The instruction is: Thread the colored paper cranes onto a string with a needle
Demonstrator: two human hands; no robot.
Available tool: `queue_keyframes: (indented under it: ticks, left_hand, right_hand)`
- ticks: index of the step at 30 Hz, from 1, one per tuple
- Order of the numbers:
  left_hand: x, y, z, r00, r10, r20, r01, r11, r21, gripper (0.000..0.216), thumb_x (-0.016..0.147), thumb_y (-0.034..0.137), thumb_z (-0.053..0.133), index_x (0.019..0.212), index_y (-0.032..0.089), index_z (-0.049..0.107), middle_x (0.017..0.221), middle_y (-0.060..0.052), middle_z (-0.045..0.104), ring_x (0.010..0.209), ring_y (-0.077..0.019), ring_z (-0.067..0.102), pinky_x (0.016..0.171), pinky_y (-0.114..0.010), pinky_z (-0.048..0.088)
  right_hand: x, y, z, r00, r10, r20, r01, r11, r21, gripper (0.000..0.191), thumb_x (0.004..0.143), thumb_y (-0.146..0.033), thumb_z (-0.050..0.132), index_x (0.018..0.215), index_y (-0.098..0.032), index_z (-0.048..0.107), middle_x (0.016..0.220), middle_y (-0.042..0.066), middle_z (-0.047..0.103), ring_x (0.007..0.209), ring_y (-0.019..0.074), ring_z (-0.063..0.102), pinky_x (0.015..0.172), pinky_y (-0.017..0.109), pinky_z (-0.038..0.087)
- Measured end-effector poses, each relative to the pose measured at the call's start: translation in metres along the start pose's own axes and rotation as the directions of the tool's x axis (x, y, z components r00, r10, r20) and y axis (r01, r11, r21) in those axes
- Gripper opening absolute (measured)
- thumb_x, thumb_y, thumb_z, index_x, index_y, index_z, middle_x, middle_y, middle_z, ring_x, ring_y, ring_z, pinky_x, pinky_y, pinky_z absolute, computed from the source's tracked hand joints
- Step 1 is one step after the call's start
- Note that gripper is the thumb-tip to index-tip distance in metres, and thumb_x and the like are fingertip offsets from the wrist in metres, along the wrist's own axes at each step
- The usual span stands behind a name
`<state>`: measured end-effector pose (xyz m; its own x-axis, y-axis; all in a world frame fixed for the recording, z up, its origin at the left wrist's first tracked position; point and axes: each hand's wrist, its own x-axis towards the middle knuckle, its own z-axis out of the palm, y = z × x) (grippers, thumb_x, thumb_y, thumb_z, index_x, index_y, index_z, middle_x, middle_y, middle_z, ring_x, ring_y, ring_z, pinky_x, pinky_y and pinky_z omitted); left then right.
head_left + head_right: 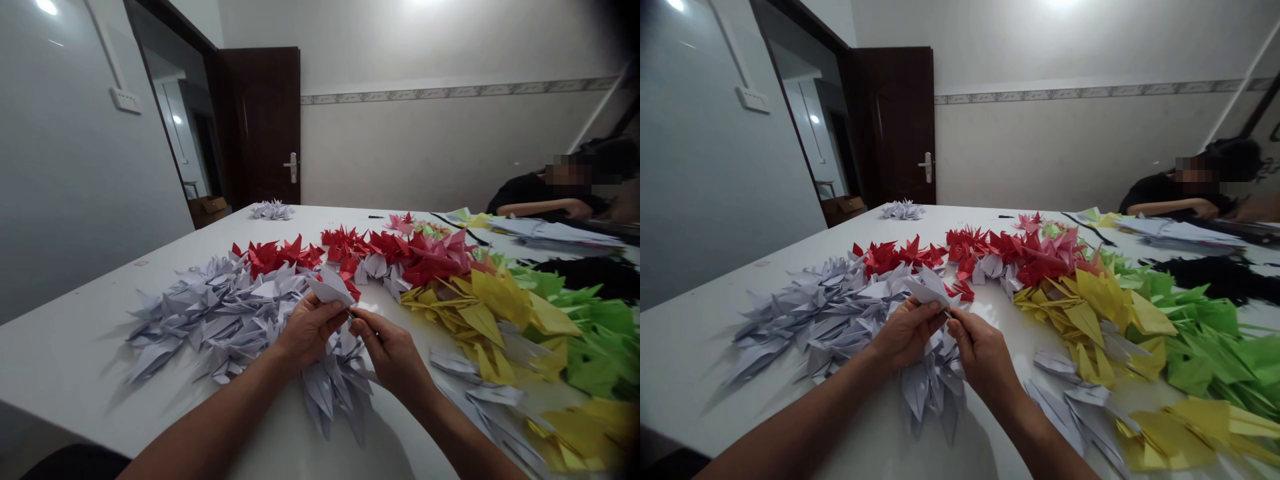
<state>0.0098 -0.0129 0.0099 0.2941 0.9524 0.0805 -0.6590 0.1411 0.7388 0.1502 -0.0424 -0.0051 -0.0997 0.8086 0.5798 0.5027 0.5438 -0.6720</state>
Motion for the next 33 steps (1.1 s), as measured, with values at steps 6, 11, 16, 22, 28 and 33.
queue_keyframes:
  ticks: [6,11,16,22,28,33]
  left_hand:
    - [-0.0002,-0.0003,-0.0006,1.000,0.008,-0.006,-0.008,1.000,0.006,0.026,0.062,0.013,0.078,0.084,0.013,0.064,0.080,-0.002,0.067,0.074,-0.0100,0.062,0.072,-0.019,0.050]
    - [0.0003,0.0005,-0.0007,1.000,0.003,-0.008,-0.003,1.000,0.003,0.026,0.062,0.013,0.078,0.083,0.013,0.064,0.081,-0.002,0.067,0.075,-0.0101,0.061,0.073,-0.019,0.050]
    - [-0.0003,0.0000,-0.0013,1.000,0.007,-0.008,-0.007,1.000,0.014,0.025,0.063,0.013,0.078,0.084,0.013,0.065,0.080,-0.002,0.067,0.074,-0.0096,0.061,0.072,-0.019,0.049]
    - [-0.0005,0.0002,-0.0011,1.000,0.007,-0.001,-0.007,1.000,0.007,0.025,0.062,0.014,0.078,0.083,0.014,0.065,0.080,-0.002,0.066,0.073,-0.0095,0.061,0.071,-0.019,0.050]
    - [-0.0002,0.0006,-0.0008,1.000,0.004,-0.003,-0.004,1.000,0.003,0.024,0.062,0.013,0.078,0.082,0.013,0.066,0.079,-0.001,0.067,0.073,-0.0091,0.061,0.070,-0.018,0.050]
    - [-0.0012,0.0003,0.0001,1.000,0.004,-0.002,-0.004,1.000,0.000,0.026,0.061,0.014,0.078,0.084,0.013,0.065,0.080,-0.002,0.067,0.074,-0.0102,0.062,0.071,-0.019,0.050]
  right_hand:
    - [-0.0002,-0.0019,-0.0010,1.000,0.003,0.002,-0.003,1.000,0.004,0.034,0.087,-0.031,0.044,0.105,-0.014,0.067,0.083,0.007,0.073,0.073,0.0178,0.067,0.065,0.026,0.053]
    - [0.0004,-0.0026,-0.0014,1.000,0.022,0.004,-0.022,1.000,0.014,0.033,0.087,-0.031,0.045,0.106,-0.016,0.067,0.082,0.006,0.072,0.072,0.0174,0.067,0.064,0.025,0.053]
    - [0.0009,-0.0007,-0.0008,1.000,0.012,0.004,-0.012,1.000,0.011,0.033,0.087,-0.030,0.045,0.106,-0.014,0.067,0.081,0.006,0.072,0.071,0.0164,0.067,0.065,0.024,0.052]
    - [0.0005,0.0013,-0.0002,1.000,-0.001,0.007,0.001,1.000,-0.013,0.034,0.088,-0.031,0.045,0.107,-0.013,0.067,0.077,0.005,0.071,0.069,0.0155,0.066,0.064,0.023,0.051]
    - [0.0008,0.0004,-0.0005,1.000,-0.008,0.005,0.008,1.000,-0.028,0.033,0.088,-0.031,0.045,0.106,-0.015,0.068,0.073,0.004,0.070,0.066,0.0153,0.065,0.062,0.023,0.051]
    - [0.0008,0.0001,-0.0006,1.000,-0.008,0.002,0.009,0.999,-0.041,0.034,0.088,-0.031,0.045,0.106,-0.014,0.068,0.072,0.004,0.071,0.065,0.0158,0.065,0.062,0.024,0.052]
